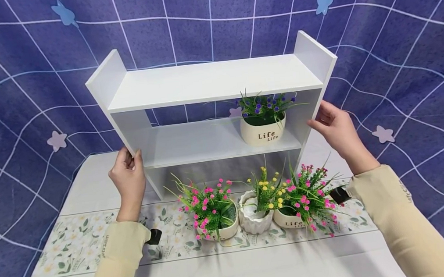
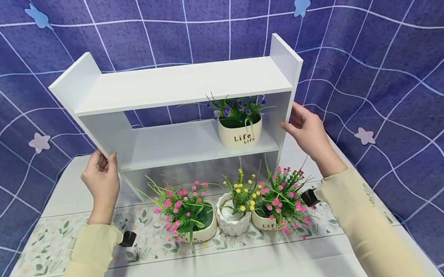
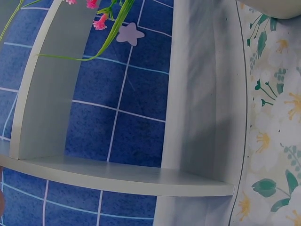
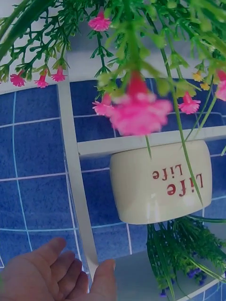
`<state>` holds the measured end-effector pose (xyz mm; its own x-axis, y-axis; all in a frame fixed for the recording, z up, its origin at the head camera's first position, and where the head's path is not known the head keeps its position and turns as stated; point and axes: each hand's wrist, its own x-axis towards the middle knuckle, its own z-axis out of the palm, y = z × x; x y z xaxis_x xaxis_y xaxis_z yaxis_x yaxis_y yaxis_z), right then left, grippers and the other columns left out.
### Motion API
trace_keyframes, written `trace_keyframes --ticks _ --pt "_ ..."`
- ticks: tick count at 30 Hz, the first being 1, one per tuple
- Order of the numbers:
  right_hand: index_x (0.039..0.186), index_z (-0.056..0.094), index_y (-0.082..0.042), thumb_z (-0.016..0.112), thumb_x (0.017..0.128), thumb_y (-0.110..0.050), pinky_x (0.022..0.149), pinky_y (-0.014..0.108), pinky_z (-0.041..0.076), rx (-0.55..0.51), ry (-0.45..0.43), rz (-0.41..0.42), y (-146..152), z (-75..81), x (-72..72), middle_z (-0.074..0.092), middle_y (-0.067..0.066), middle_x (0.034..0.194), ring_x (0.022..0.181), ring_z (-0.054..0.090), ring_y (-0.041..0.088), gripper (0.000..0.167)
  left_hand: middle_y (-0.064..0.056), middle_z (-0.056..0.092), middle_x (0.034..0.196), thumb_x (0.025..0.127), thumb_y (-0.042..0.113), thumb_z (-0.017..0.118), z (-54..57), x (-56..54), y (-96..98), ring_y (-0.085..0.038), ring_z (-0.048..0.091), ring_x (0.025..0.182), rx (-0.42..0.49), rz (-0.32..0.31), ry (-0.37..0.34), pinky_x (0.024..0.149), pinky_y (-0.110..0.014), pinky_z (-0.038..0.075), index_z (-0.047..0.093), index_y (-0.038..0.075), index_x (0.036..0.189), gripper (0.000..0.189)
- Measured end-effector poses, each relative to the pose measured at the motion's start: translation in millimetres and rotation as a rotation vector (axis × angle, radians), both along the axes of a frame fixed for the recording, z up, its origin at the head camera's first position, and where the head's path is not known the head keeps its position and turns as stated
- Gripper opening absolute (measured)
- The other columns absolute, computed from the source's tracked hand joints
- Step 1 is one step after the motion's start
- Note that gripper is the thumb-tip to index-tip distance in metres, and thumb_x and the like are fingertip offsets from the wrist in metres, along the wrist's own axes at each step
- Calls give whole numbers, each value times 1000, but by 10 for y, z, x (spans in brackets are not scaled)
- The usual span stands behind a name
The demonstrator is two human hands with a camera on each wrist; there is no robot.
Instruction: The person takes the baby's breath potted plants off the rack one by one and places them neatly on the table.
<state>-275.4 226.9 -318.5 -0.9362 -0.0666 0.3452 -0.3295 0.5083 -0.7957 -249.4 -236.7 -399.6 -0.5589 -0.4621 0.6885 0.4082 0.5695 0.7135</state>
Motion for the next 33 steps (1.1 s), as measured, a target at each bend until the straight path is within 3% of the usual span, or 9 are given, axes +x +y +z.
trace_keyframes --ticks 5,15,19,24,27,33 --pt "142 47 -3 61 92 -2 82 1 46 -35 21 -10 -46 -10 -39 56 24 134 98 54 -16 52 -26 70 106 90 0 62 5 1 5 22 56 86 0 3 0 75 2 46 66 -11 109 22" --pt "139 49 -1 59 93 -3 81 2 46 -15 29 -39 -99 -33 -69 58 21 133 98 53 -14 47 -25 70 107 90 1 62 6 4 10 20 57 85 23 -4 -1 75 1 47 66 -11 109 22" --pt "140 48 -1 57 92 0 83 5 49 -1 20 -33 -101 -37 -58 58 21 134 109 60 2 48 -25 70 109 91 1 62 -5 0 8 20 57 87 23 -5 -10 76 1 47 65 -11 110 23" --pt "140 47 0 56 93 3 99 35 52 40 25 -41 -115 -40 -59 56 23 136 125 55 34 49 -23 69 112 92 3 62 -6 -5 1 8 63 94 30 3 -35 79 -1 48 65 -9 112 24" --pt "138 47 2 55 92 4 100 48 48 57 36 -45 -120 -48 -72 56 25 135 126 54 37 46 -22 69 113 91 3 62 27 8 9 5 64 96 62 -8 -57 80 -2 49 66 -8 111 23" --pt "135 48 5 55 93 4 101 49 48 69 43 -49 -116 -56 -69 56 27 133 125 54 39 43 -25 67 117 89 -1 62 102 35 40 -14 66 109 149 -44 -83 86 -10 52 65 -7 115 27"
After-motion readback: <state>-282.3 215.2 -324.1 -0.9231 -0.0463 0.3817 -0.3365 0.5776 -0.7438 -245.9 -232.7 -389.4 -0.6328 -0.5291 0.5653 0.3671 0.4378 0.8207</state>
